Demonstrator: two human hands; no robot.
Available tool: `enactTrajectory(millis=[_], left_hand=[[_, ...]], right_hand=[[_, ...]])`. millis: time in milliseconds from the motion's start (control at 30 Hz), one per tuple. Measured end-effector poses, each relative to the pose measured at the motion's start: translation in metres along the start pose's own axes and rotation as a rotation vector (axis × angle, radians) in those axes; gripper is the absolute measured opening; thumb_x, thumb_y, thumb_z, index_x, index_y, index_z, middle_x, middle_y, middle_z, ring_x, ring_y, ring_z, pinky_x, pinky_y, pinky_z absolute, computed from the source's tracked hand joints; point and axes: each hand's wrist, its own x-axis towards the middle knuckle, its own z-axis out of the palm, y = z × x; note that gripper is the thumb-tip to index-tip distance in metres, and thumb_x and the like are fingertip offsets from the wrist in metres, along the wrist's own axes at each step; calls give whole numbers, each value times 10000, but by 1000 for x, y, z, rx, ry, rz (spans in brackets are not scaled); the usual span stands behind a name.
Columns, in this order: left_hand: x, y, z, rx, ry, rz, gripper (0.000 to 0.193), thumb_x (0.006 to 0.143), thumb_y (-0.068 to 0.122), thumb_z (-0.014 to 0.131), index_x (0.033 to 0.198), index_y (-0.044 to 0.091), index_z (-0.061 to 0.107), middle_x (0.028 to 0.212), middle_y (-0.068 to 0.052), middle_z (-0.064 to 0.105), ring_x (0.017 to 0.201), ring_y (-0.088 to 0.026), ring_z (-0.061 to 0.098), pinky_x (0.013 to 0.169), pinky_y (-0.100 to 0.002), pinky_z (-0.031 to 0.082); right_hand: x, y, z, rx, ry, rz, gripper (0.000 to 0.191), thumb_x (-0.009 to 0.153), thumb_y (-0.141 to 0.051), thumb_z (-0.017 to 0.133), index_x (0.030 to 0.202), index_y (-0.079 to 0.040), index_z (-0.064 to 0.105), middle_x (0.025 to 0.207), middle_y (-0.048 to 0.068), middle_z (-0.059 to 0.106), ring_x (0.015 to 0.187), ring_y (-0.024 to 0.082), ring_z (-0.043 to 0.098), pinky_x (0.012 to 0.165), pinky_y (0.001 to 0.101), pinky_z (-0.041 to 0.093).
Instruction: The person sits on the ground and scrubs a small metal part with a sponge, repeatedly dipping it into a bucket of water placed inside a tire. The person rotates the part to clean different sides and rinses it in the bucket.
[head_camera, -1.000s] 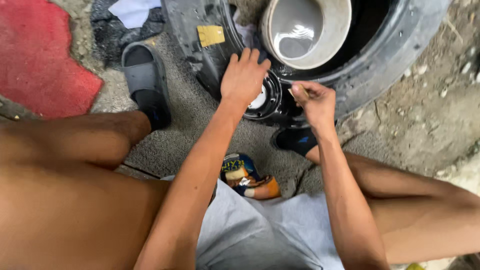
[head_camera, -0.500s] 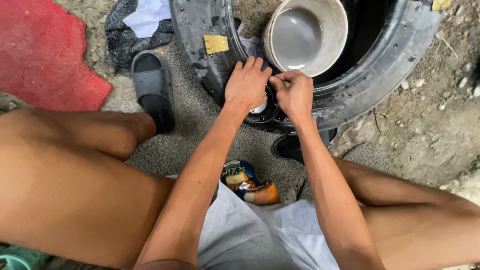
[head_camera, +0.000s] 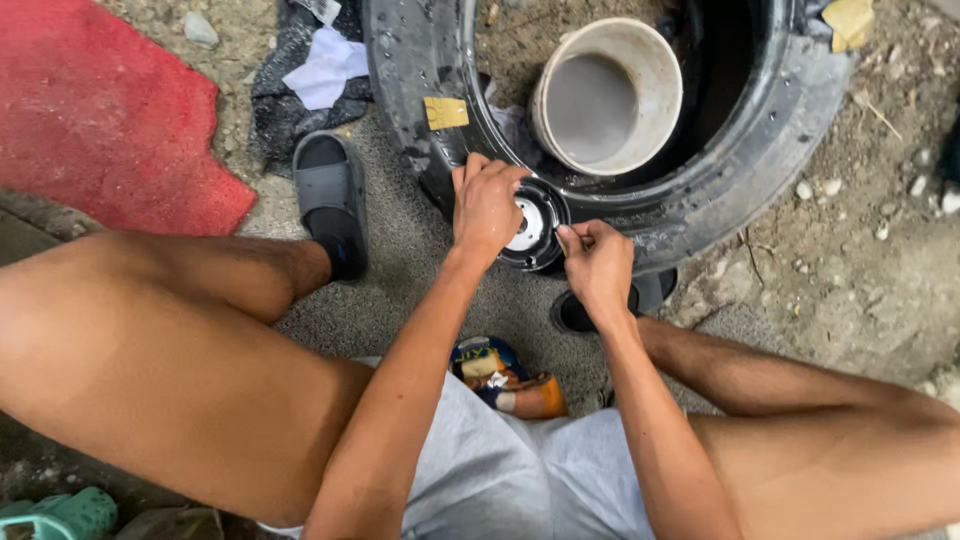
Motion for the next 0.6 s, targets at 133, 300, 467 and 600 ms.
enactTrajectory(millis=[133,300,467,600], left_hand=[[2,-8,4,-46,-9,32,332,757,-38,685,1035,104,795,951,-41,727,1010,-275,557,922,-407,382],[4,-13,7,-24,-46,1,308,741,-51,705,1008,83,779,963,-39,728,1013,-271,558,904,-408,381],[7,-13,7,-24,-7,-6,349,707,-47,731,1025,91,777,966,-30,728,1017,-260,560,897,-402,382],[8,-11,9,-23,-49,-54,378,635,-37,746,976,118,801,920,-23,730,989,-267,556,876,-407,381]], right_hand=[[15,-2,-1,-51,27,-99,183,901,-159,794,902,22,767,823,199,734,701,284,714,692,391,540],[58,-17,17,-67,15,-370,140,862,-101,811,907,25,770,878,222,718,778,358,702,723,422,533],[82,-19,25,34,-92,-365,102,823,-77,806,858,14,776,847,179,741,724,259,707,698,379,544],[70,4,7,27,-185,-31,151,865,-156,825,891,-15,780,723,102,734,612,135,620,611,323,504]])
